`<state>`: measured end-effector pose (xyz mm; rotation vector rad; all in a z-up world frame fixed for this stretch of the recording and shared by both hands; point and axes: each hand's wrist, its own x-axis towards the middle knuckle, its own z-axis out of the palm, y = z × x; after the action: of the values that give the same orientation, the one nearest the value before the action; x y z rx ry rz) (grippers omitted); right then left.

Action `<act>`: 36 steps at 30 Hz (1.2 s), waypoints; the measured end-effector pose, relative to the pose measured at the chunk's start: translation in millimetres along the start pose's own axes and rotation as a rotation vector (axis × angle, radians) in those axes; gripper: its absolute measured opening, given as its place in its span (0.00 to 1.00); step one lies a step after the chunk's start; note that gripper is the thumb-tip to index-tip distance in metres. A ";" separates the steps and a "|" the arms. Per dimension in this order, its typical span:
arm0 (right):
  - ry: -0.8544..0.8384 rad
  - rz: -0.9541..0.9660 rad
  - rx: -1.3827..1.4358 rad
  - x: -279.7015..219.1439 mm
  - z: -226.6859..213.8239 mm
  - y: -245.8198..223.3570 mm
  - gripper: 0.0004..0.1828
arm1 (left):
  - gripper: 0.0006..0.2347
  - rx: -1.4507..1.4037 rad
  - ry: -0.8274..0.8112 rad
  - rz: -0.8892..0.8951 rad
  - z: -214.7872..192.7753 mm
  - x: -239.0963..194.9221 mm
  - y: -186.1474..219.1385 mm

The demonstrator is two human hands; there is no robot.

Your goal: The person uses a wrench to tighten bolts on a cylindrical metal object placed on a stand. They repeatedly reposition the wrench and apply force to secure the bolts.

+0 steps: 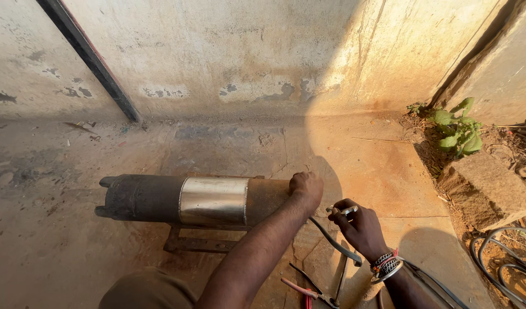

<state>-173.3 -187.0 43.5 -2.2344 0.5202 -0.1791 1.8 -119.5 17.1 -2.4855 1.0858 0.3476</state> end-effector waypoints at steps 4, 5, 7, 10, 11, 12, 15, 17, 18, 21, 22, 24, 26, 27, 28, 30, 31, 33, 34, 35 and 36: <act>0.013 -0.027 -0.011 -3.0 -4.0 0.0 0.16 | 0.11 -0.003 0.028 0.035 -1.8 -9.1 1.4; 0.011 -0.004 -0.018 -3.8 -5.0 -0.2 0.16 | 0.12 0.016 0.046 0.045 -2.4 -12.7 -1.6; 0.024 -0.028 -0.024 -6.1 -4.5 0.1 0.16 | 0.13 0.023 0.072 0.055 -2.5 -18.5 -7.4; 0.053 -0.116 -0.039 -9.5 -4.8 -2.8 0.20 | 0.13 -0.004 0.067 0.049 -5.0 -23.5 -8.7; 0.063 -0.115 -0.050 -8.5 -4.8 -3.8 0.22 | 0.12 0.007 0.050 0.044 -6.8 -22.1 -9.1; 0.069 -0.111 -0.062 -8.8 -5.8 -4.2 0.25 | 0.12 0.014 0.028 0.041 -7.7 -20.6 -7.9; 0.056 -0.040 -0.044 -9.0 -7.5 0.0 0.27 | 0.10 -0.058 0.004 0.059 -6.7 -11.5 -12.2; 0.112 -0.108 0.012 -5.3 -9.5 5.8 0.27 | 0.09 -0.090 0.017 0.094 -6.5 -2.9 -21.1; 0.138 -0.140 0.040 -3.7 -9.7 10.2 0.27 | 0.08 -0.106 0.020 0.112 -3.7 0.0 -25.3; 0.130 -0.040 0.230 3.2 -9.2 22.1 0.26 | 0.07 -0.169 0.063 0.145 7.4 2.4 -34.9; 0.141 -0.066 0.286 6.4 -11.0 25.0 0.27 | 0.07 -0.179 0.081 0.166 11.5 1.4 -37.1; 0.164 -0.119 0.400 13.9 -17.4 27.4 0.29 | 0.06 -0.198 0.118 0.208 17.5 -1.5 -40.3; 0.189 -0.102 0.553 19.6 -29.8 27.0 0.29 | 0.06 -0.235 0.095 0.175 18.4 -3.8 -39.1; 0.201 -0.092 0.630 21.1 -34.8 25.6 0.29 | 0.06 -0.255 0.082 0.158 17.4 -4.5 -38.3; 0.226 -0.161 0.661 23.0 -40.6 24.3 0.27 | 0.06 -0.265 0.075 0.126 15.1 -4.5 -36.3; 0.284 -0.294 0.726 20.5 -47.4 21.6 0.24 | 0.08 -0.277 0.057 0.071 8.2 -4.6 -32.1; 0.215 -0.254 0.759 19.3 -42.4 18.6 0.23 | 0.07 -0.299 0.062 0.065 6.9 -7.2 -33.3; 0.084 -0.185 0.816 18.2 -35.1 13.8 0.22 | 0.07 -0.343 0.087 0.055 2.1 -12.0 -34.0; 0.046 -0.165 0.787 18.9 -29.3 10.9 0.22 | 0.07 -0.315 0.080 0.062 -0.6 -14.5 -35.3; 0.009 -0.145 0.758 20.2 -24.8 8.3 0.23 | 0.06 -0.286 0.074 0.068 -2.3 -17.7 -35.0; -0.035 -0.122 0.730 20.6 -19.2 6.2 0.24 | 0.06 -0.261 0.063 0.071 -2.1 -21.2 -35.0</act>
<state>-162.3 -212.7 50.6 -1.5491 0.2392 -0.3323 13.8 -85.3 36.2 -2.7055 1.2253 0.4611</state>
